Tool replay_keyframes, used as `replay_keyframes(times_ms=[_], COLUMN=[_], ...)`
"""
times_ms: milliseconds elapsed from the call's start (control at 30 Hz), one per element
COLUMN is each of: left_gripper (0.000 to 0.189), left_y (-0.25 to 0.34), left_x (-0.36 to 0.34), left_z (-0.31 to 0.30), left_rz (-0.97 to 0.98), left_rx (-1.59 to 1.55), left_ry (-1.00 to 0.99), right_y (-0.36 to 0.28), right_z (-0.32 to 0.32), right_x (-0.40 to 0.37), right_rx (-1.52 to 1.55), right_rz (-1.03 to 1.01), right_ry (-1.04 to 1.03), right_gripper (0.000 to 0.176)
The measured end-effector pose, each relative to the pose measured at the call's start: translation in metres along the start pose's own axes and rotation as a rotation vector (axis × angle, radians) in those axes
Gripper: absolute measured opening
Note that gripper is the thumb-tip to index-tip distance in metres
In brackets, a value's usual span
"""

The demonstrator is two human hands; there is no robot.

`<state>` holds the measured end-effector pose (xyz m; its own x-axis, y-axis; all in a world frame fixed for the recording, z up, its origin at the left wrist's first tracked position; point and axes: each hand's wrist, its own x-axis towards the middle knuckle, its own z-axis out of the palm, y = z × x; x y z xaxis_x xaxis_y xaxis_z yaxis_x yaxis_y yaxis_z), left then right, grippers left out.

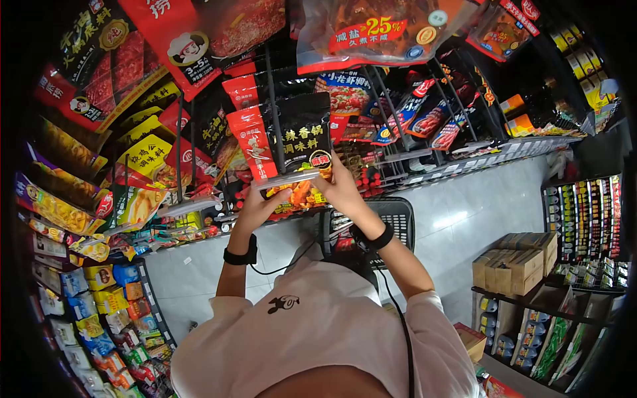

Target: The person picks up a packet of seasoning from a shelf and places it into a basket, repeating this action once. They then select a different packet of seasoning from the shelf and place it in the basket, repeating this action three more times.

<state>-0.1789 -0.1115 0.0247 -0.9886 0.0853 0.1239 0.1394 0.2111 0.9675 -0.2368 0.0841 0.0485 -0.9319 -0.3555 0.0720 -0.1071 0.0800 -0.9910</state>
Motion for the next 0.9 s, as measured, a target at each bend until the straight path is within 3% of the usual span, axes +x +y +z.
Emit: replay_keyframes(times_ms=[167, 300, 333, 433, 567, 600, 733, 900], left_gripper=[0.048, 0.044, 0.044, 0.043, 0.042, 0.041, 0.036, 0.041], left_y=[0.007, 0.012, 0.017, 0.018, 0.031, 0.031, 0.053, 0.044], left_x=[-0.018, -0.032, -0.036, -0.049, -0.067, -0.073, -0.085, -0.100], left_z=[0.013, 0.018, 0.021, 0.029, 0.049, 0.056, 0.088, 0.150], left_rz=[-0.010, -0.017, -0.047, -0.102, -0.132, -0.205, -0.194, -0.247], left_rx=[-0.158, -0.102, -0.119, -0.101, -0.086, -0.148, -0.095, -0.050], left_ry=[0.080, 0.024, 0.030, 0.045, 0.089, 0.107, 0.135, 0.108], right_y=[-0.007, 0.002, -0.016, -0.034, -0.038, -0.031, -0.025, 0.001], right_z=[0.002, -0.001, -0.004, -0.011, -0.024, -0.027, -0.052, -0.103], right_x=[-0.020, -0.035, -0.041, -0.056, -0.080, -0.084, -0.114, -0.142], right_rx=[0.037, -0.037, -0.092, -0.207, -0.298, -0.322, -0.374, -0.075], right_rz=[0.071, -0.017, 0.054, -0.058, 0.015, -0.044, -0.176, -0.018], right_ry=[-0.025, -0.030, -0.062, -0.054, -0.118, -0.123, -0.116, -0.160], right_gripper=[0.040, 0.038, 0.039, 0.041, 0.048, 0.051, 0.051, 0.051])
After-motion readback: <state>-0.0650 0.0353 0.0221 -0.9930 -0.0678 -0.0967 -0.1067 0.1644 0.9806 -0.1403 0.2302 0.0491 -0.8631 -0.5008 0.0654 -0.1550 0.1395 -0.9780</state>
